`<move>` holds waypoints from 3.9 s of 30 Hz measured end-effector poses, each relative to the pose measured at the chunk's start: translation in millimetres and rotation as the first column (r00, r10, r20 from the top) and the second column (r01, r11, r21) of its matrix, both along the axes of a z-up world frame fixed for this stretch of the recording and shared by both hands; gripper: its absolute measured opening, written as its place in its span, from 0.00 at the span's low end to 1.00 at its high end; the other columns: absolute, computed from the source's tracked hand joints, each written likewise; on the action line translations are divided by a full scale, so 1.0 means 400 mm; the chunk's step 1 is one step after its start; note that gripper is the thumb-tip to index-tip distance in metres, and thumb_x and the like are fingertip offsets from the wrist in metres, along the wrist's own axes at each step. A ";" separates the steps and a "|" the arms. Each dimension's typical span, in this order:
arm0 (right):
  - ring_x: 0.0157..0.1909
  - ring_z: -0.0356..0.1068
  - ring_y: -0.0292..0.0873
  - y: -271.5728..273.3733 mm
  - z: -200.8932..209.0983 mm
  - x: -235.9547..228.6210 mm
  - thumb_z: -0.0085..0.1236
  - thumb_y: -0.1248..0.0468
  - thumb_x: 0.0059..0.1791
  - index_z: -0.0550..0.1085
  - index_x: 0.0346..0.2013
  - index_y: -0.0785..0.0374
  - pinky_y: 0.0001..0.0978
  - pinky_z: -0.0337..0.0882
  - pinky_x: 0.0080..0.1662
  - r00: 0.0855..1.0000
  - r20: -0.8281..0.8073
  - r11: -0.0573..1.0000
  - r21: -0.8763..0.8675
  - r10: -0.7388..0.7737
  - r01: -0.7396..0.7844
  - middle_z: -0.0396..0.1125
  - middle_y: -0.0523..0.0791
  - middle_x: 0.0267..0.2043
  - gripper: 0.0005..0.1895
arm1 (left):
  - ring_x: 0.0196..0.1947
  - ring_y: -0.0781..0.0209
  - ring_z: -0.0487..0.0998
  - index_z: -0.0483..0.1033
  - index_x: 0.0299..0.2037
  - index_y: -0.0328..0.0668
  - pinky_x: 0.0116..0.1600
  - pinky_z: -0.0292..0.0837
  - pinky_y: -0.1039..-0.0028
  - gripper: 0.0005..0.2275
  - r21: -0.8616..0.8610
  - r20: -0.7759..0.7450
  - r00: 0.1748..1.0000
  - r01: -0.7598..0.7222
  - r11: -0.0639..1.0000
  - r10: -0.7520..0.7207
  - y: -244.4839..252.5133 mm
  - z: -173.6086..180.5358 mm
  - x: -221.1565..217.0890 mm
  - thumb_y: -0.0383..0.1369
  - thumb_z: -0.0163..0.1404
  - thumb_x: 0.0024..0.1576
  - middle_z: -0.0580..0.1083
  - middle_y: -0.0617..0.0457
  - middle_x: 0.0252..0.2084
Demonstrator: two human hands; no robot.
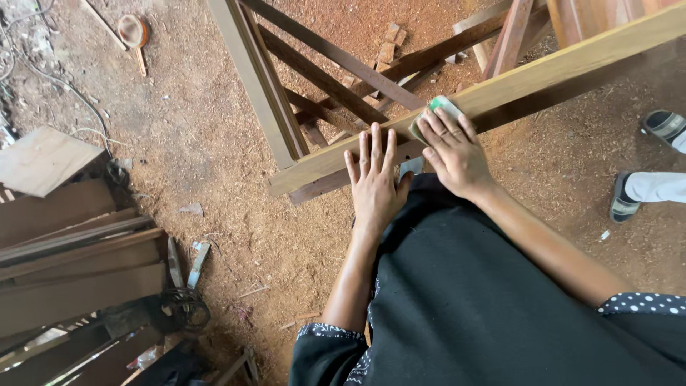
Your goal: The person sands the surface and edges of a large wooden frame using a piece of sandpaper.
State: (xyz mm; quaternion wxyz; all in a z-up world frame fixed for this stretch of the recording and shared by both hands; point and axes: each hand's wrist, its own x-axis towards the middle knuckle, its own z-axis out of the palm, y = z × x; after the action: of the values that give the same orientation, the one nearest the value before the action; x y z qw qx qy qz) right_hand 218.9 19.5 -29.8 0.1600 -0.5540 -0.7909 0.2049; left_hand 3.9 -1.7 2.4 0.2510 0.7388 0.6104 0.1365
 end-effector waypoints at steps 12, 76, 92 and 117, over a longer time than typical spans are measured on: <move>0.80 0.50 0.52 0.020 -0.052 0.039 0.41 0.57 0.62 0.68 0.70 0.68 0.55 0.39 0.75 0.969 -0.049 0.962 0.112 -0.243 0.247 0.58 0.51 0.76 0.25 | 0.79 0.44 0.42 0.51 0.76 0.50 0.77 0.33 0.41 0.40 -0.046 -0.016 1.000 0.000 0.999 -0.001 0.010 0.000 0.002 0.44 0.58 0.54 0.46 0.46 0.79; 0.82 0.49 0.48 -0.082 0.008 -0.684 0.42 0.57 0.61 0.68 0.69 0.61 0.52 0.44 0.79 0.921 0.011 0.918 0.096 -0.389 0.386 0.56 0.47 0.77 0.23 | 0.81 0.51 0.45 0.50 0.77 0.37 0.81 0.38 0.55 0.37 -0.046 0.038 0.825 0.565 0.824 -0.564 0.134 -0.073 -0.638 0.57 0.37 0.65 0.49 0.45 0.81; 0.82 0.46 0.48 -0.119 -0.014 -0.873 0.42 0.60 0.61 0.65 0.71 0.57 0.50 0.41 0.79 0.704 0.049 0.704 0.111 -0.709 0.701 0.53 0.48 0.77 0.23 | 0.81 0.52 0.42 0.48 0.77 0.37 0.81 0.34 0.56 0.35 -0.041 0.162 0.543 0.838 0.544 -0.824 0.351 -0.108 -0.740 0.56 0.32 0.66 0.46 0.46 0.81; 0.81 0.48 0.49 0.006 0.012 -1.072 0.39 0.54 0.59 0.62 0.73 0.56 0.51 0.44 0.77 0.251 0.080 0.251 -0.008 -0.965 0.968 0.51 0.48 0.79 0.27 | 0.82 0.56 0.41 0.47 0.79 0.51 0.81 0.29 0.52 0.34 -0.043 -0.054 0.170 0.984 0.173 -0.984 0.610 -0.160 -0.733 0.58 0.33 0.66 0.45 0.53 0.82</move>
State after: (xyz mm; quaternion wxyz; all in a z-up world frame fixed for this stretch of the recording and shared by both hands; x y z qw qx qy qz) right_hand -210.0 21.8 -24.9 0.2133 -0.9317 -0.2856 0.0699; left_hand -289.4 242.3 -61.6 0.2580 0.9627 0.0003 -0.0821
